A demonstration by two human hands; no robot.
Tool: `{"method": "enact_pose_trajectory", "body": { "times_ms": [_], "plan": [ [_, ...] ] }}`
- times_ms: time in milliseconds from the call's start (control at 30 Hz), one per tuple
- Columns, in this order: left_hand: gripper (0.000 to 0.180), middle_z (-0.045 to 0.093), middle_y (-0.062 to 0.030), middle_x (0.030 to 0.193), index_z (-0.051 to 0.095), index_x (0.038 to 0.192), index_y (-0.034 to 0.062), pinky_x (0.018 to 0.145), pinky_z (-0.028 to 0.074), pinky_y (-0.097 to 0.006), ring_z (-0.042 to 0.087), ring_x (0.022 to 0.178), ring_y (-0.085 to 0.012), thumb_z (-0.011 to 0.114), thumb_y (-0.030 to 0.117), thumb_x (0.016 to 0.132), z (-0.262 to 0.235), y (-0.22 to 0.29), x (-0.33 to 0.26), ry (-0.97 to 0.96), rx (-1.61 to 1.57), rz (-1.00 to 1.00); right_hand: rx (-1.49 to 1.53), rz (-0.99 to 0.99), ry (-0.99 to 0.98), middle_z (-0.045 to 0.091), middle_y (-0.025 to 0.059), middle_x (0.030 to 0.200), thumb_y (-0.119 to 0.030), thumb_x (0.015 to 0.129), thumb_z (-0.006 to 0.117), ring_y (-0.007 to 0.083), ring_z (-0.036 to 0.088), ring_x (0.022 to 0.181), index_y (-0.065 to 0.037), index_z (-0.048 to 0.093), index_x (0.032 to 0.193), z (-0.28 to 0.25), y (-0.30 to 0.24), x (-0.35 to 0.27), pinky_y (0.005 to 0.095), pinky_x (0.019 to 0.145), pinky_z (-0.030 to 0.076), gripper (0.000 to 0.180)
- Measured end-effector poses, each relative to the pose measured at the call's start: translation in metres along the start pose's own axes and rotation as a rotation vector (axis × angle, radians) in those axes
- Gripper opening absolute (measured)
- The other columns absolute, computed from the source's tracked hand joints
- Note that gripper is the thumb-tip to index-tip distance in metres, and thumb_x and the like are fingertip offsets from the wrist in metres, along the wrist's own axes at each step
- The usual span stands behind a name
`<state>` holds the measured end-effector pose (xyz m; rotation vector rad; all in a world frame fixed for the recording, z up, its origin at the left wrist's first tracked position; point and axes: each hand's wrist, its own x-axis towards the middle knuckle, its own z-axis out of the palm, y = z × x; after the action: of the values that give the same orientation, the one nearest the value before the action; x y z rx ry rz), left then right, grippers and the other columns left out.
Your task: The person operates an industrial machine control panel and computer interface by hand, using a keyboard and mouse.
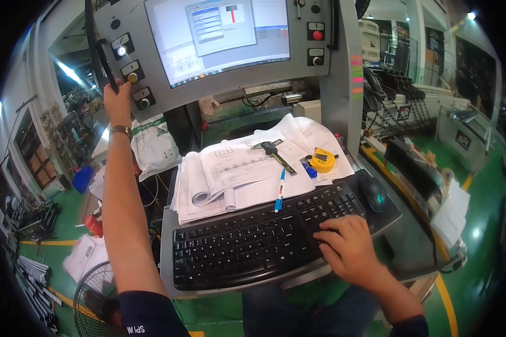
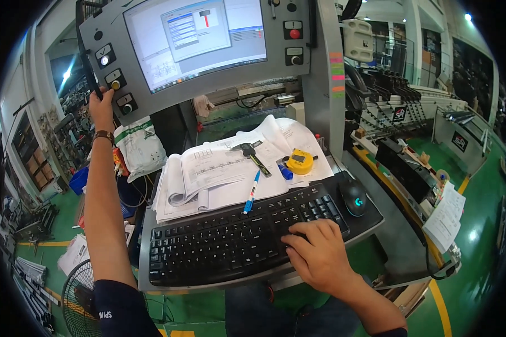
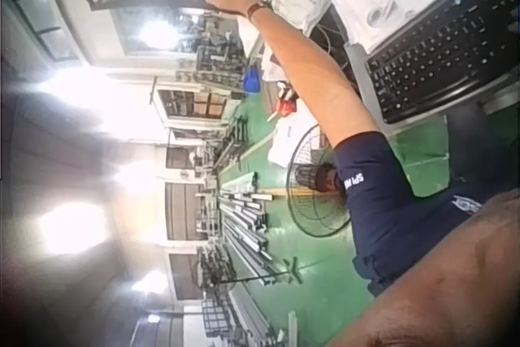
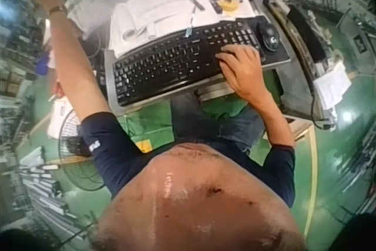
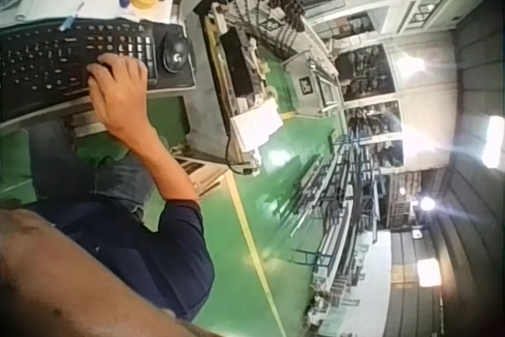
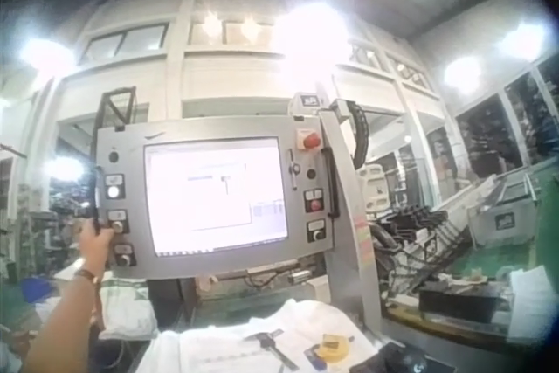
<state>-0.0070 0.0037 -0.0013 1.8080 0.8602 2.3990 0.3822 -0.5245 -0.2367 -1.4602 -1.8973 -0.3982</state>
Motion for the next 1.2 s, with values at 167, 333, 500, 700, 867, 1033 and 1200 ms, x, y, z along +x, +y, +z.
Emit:
{"method": "enact_pose_trajectory", "body": {
  "times_ms": [167,333,500,700,867,1033,1200],
  "plan": [
    [0.033,0.071,-0.0013,0.105,0.070,0.123,0.0044,0.083,0.053,-0.031,0.066,0.094,-0.0133,0.084,0.017,0.097,0.005,0.010,-0.004,-0.017,-0.040,-0.059,0.046,-0.065,0.067,0.072,0.0073,0.116,-0.006,0.086,0.082,0.0290,0.069,0.112,-0.008,0.080,0.111,-0.004,0.003,-0.006,0.0487,0.105,0.049,0.025],
    [0.033,0.070,-0.0008,0.103,0.069,0.124,0.0046,0.082,0.053,-0.030,0.065,0.093,-0.0127,0.084,0.016,0.097,0.002,0.009,-0.004,-0.013,-0.032,-0.057,0.081,-0.072,0.114,0.071,0.0057,0.106,-0.002,0.083,0.082,0.0285,0.071,0.107,-0.007,0.081,0.109,0.002,0.005,-0.006,0.0479,0.102,0.051,0.026],
    [0.033,0.070,-0.0016,0.104,0.070,0.123,0.0041,0.085,0.053,-0.031,0.066,0.095,-0.0135,0.084,0.016,0.096,0.001,0.007,-0.004,-0.036,-0.076,-0.074,0.083,-0.074,0.106,0.072,0.0056,0.104,-0.001,0.083,0.082,0.0285,0.071,0.108,-0.007,0.080,0.109,0.001,0.006,-0.008,0.0476,0.101,0.051,0.027],
    [0.033,0.070,-0.0024,0.106,0.070,0.124,0.0038,0.089,0.053,-0.031,0.066,0.098,-0.0142,0.084,0.016,0.096,0.003,0.009,-0.003,-0.024,-0.030,-0.048,0.080,-0.072,0.107,0.073,0.0056,0.105,-0.002,0.084,0.081,0.0292,0.071,0.109,-0.007,0.080,0.112,-0.006,0.004,-0.011,0.0475,0.101,0.051,0.028],
    [0.034,0.073,-0.0052,0.109,0.071,0.122,0.0024,0.088,0.055,-0.035,0.068,0.098,-0.0175,0.084,0.022,0.097,0.007,-0.005,-0.006,-0.033,-0.070,-0.052,0.085,-0.055,0.151,0.074,0.0071,0.108,-0.002,0.085,0.081,0.0309,0.071,0.110,-0.006,0.079,0.113,-0.013,0.000,-0.011,0.0479,0.101,0.052,0.028],
    [0.032,0.072,-0.0203,0.124,0.071,0.133,0.0038,0.100,0.054,-0.042,0.069,0.112,-0.0318,0.075,0.016,0.103,0.040,-0.007,-0.028,-0.146,0.298,-0.121,-0.054,0.056,0.172,0.074,0.0121,0.114,-0.003,0.089,0.079,0.0336,0.071,0.109,-0.005,0.077,0.114,-0.015,0.026,-0.009,0.0471,0.099,0.051,0.025],
    [0.061,0.077,-0.0154,0.133,0.075,0.138,-0.0002,0.109,0.050,-0.037,0.070,0.125,-0.0251,0.086,0.044,0.098,-0.006,-0.073,0.058,-0.050,0.369,0.024,-0.065,0.154,0.182,0.072,0.0107,0.117,-0.008,0.096,0.075,0.0317,0.068,0.113,-0.006,0.078,0.113,-0.015,0.049,-0.010,0.0448,0.100,0.049,0.017]
  ]
}}
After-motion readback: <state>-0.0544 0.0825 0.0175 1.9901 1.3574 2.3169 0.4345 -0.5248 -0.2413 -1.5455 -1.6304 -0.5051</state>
